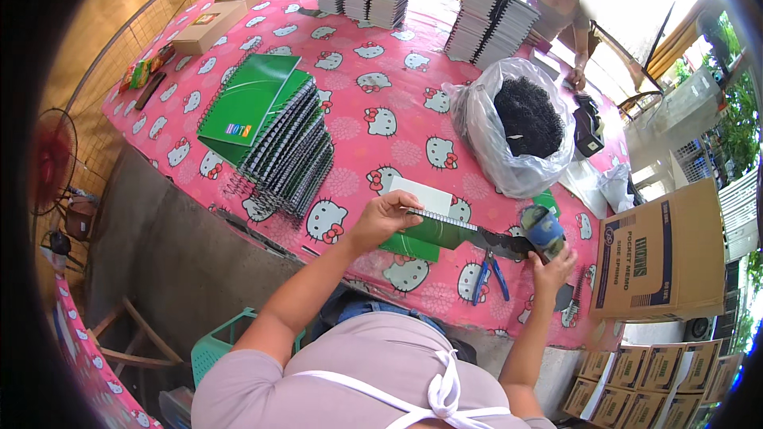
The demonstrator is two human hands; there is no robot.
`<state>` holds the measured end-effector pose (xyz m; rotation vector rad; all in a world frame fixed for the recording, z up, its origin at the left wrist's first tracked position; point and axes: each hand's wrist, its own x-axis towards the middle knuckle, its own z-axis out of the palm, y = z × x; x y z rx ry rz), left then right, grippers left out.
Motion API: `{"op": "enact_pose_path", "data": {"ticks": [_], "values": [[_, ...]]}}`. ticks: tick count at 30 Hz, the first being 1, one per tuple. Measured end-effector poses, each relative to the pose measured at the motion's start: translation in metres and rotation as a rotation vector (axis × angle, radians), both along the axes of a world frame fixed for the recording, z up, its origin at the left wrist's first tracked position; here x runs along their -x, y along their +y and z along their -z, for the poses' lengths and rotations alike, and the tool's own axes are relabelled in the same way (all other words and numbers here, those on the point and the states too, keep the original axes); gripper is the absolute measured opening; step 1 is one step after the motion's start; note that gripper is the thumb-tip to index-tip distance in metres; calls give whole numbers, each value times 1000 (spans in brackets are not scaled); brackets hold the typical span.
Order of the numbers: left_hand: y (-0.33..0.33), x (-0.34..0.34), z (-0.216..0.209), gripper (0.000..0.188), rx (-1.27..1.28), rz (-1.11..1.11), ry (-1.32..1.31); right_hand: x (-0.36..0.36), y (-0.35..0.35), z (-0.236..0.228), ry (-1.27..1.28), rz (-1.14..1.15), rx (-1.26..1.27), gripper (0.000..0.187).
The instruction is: The person places a paper insert onto a notepad, secures it with a piece of tape from a dispenser, and trims the excess tape with wire cutters before stacking the finished notepad.
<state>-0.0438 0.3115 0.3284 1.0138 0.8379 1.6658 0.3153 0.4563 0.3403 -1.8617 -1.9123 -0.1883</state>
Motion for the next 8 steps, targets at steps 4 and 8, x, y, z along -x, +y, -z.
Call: {"op": "enact_pose_path", "data": {"ticks": [4,8], "values": [[-5,-16,-41,15,-145,-219,18,18,-42,-6,99,-179,40,75],[-33,-22,-74,19,-413,-442,831,84,-112,-14,-58,-243,561,97]]}}
